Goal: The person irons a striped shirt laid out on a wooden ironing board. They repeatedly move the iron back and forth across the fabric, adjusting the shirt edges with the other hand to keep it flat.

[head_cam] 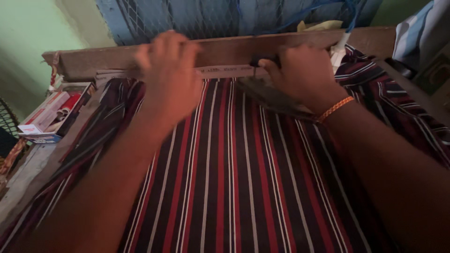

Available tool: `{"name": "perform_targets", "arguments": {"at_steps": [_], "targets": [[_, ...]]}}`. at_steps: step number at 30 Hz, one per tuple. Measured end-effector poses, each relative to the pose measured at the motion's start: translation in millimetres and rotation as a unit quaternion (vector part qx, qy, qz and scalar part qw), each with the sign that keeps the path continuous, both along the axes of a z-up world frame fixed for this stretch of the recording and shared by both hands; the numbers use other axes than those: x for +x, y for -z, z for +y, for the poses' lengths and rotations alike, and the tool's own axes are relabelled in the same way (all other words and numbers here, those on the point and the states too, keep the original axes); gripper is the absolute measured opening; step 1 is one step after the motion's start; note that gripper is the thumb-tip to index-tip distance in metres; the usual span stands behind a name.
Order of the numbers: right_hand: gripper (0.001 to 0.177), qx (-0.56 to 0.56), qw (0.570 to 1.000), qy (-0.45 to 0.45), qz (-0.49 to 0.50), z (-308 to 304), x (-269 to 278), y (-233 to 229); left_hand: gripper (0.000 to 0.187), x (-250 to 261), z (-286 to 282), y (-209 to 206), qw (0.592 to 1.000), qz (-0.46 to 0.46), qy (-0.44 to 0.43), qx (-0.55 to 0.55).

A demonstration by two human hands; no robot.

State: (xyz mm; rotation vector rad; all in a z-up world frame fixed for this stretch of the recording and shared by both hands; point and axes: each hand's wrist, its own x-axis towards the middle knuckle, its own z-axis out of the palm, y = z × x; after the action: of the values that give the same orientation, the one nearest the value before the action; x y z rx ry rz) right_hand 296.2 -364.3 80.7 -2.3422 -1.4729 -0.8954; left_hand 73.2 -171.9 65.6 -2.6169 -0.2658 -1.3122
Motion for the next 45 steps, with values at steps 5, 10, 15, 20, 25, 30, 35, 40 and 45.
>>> {"name": "perform_targets", "arguments": {"at_steps": [5, 10, 15, 20, 25, 30, 35, 40, 45], "targets": [[0.049, 0.025, 0.998, -0.059, -0.018, 2, -11, -1, 0.060, 16, -48, 0, 0.989, 0.053, 0.138, -0.021], [0.038, 0.006, 0.995, -0.093, -0.016, 6, -20, -1, 0.074, 27, -58, 12, 0.980, 0.091, 0.176, 0.015], [0.037, 0.012, 0.987, -0.154, 0.030, 6, -22, 2, 0.074, 34, -56, 13, 0.982, 0.093, 0.163, 0.012], [0.026, 0.094, 0.972, -0.182, -0.111, 9, -34, -3, 0.070, 38, -70, 11, 0.989, 0.055, 0.139, 0.013], [0.016, 0.179, 0.953, -0.198, -0.145, -15, -46, -30, 0.058, 42, -85, -8, 0.988, 0.086, 0.110, 0.067], [0.009, 0.219, 0.948, -0.186, -0.138, -30, -35, -47, 0.040, 87, -95, -41, 0.969, 0.243, 0.032, -0.036], [0.010, 0.242, 0.940, -0.178, -0.160, -36, -14, -44, 0.039, 139, -92, -27, 0.973, 0.193, 0.073, -0.099], [0.007, 0.262, 0.938, -0.163, -0.160, -44, 13, -37, 0.046, 144, -90, -7, 0.993, 0.027, 0.082, -0.086], [0.014, 0.358, 0.918, -0.161, -0.051, -59, 56, -29, 0.051, 146, -84, 5, 0.985, -0.120, 0.126, 0.010]]}}
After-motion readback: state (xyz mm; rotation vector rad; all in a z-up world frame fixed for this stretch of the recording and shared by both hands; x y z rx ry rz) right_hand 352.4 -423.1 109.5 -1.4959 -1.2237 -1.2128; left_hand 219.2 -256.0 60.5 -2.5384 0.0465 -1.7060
